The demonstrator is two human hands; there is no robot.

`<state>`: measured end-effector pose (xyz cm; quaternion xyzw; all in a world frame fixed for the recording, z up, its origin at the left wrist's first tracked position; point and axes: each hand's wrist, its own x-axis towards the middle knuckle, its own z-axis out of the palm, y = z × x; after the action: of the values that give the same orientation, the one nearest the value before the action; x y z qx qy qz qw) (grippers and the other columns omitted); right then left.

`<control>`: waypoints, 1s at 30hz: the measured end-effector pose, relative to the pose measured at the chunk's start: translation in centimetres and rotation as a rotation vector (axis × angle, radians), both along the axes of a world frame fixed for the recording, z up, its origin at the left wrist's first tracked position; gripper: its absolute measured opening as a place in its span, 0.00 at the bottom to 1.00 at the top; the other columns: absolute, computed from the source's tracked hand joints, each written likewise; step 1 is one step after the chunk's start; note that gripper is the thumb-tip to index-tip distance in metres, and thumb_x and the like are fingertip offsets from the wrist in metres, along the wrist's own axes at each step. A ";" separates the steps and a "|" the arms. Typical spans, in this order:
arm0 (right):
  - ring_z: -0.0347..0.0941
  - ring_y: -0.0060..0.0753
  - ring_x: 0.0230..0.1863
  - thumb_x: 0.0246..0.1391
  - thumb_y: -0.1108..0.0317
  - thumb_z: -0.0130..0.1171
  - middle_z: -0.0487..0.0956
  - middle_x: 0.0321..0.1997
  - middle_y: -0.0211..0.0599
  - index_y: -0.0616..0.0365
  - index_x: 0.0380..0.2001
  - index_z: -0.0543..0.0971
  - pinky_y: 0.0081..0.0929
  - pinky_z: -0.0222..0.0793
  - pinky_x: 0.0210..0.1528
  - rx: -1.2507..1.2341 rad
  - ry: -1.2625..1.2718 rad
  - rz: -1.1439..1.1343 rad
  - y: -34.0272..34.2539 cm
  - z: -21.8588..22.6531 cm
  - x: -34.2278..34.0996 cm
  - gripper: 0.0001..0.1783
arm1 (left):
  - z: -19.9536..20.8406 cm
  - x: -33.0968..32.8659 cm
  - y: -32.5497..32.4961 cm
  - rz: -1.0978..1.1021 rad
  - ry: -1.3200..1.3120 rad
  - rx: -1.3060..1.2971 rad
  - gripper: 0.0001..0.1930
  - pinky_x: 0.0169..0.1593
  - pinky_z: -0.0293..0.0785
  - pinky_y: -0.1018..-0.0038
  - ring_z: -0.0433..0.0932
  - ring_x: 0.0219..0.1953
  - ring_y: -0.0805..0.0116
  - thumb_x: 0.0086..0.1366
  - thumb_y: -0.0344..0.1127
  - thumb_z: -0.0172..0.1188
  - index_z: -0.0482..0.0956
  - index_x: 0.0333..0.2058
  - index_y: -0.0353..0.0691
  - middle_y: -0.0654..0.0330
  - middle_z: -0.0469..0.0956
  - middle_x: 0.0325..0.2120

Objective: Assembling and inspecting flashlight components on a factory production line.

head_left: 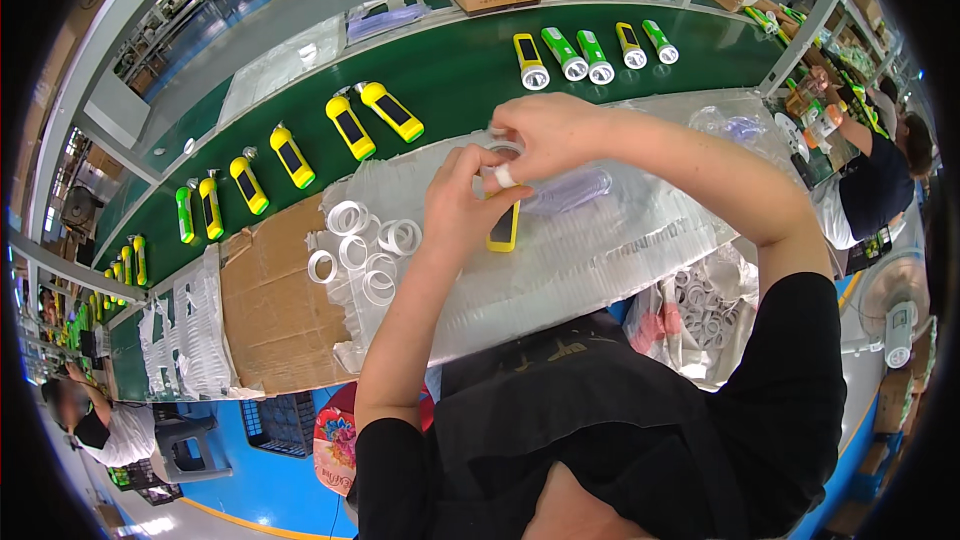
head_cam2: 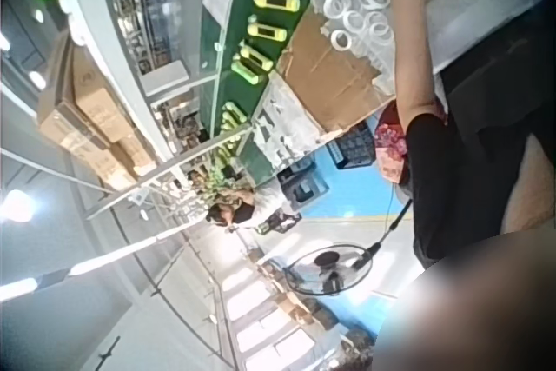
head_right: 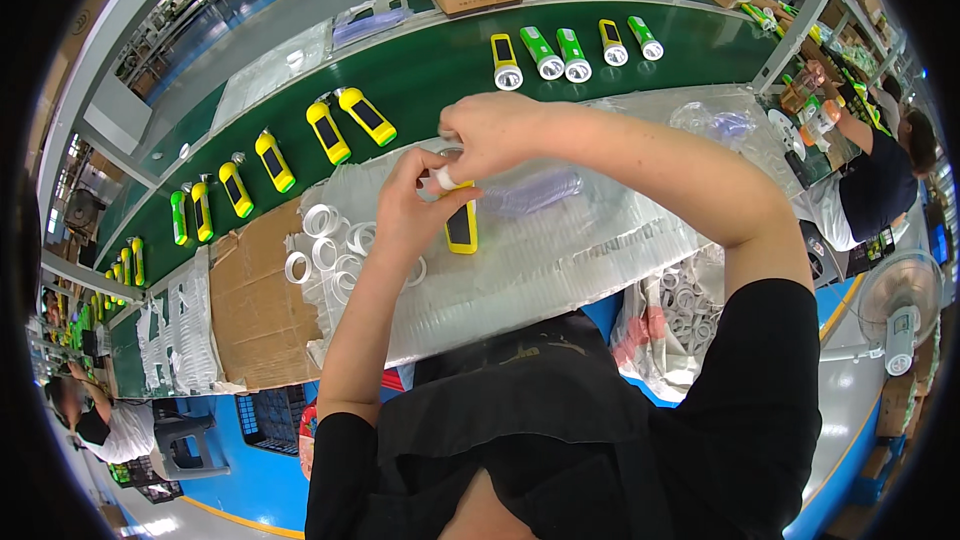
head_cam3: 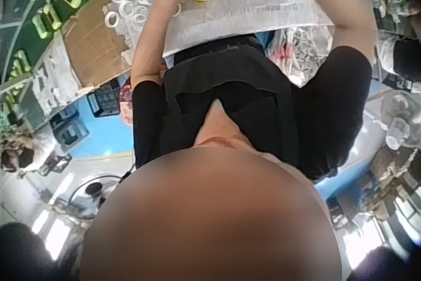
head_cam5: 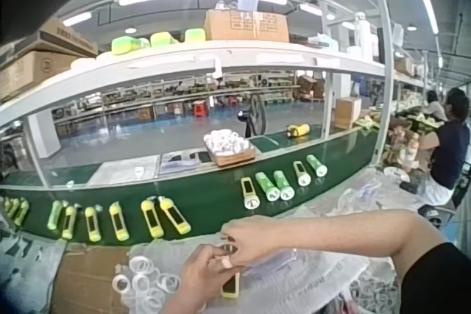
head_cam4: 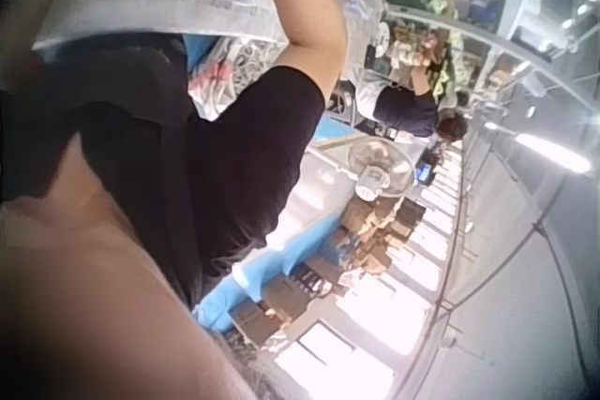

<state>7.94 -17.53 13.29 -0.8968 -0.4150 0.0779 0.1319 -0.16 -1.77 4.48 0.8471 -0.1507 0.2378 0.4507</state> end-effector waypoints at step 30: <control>0.72 0.24 0.44 0.50 0.69 0.62 0.75 0.45 0.33 0.61 0.52 0.67 0.27 0.70 0.41 1.012 0.381 0.041 3.2 -15.4 -8.2 0.26 | 1.1 -4.5 0.9 -0.176 -0.019 -0.519 0.44 0.50 0.75 0.72 0.76 0.47 0.69 0.51 0.22 0.70 0.54 0.64 0.38 0.54 0.74 0.46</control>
<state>-0.31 -14.31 -2.14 -0.6830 -0.3870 0.0320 0.6186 -4.65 -0.88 5.54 0.6848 -0.1618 0.2364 0.6701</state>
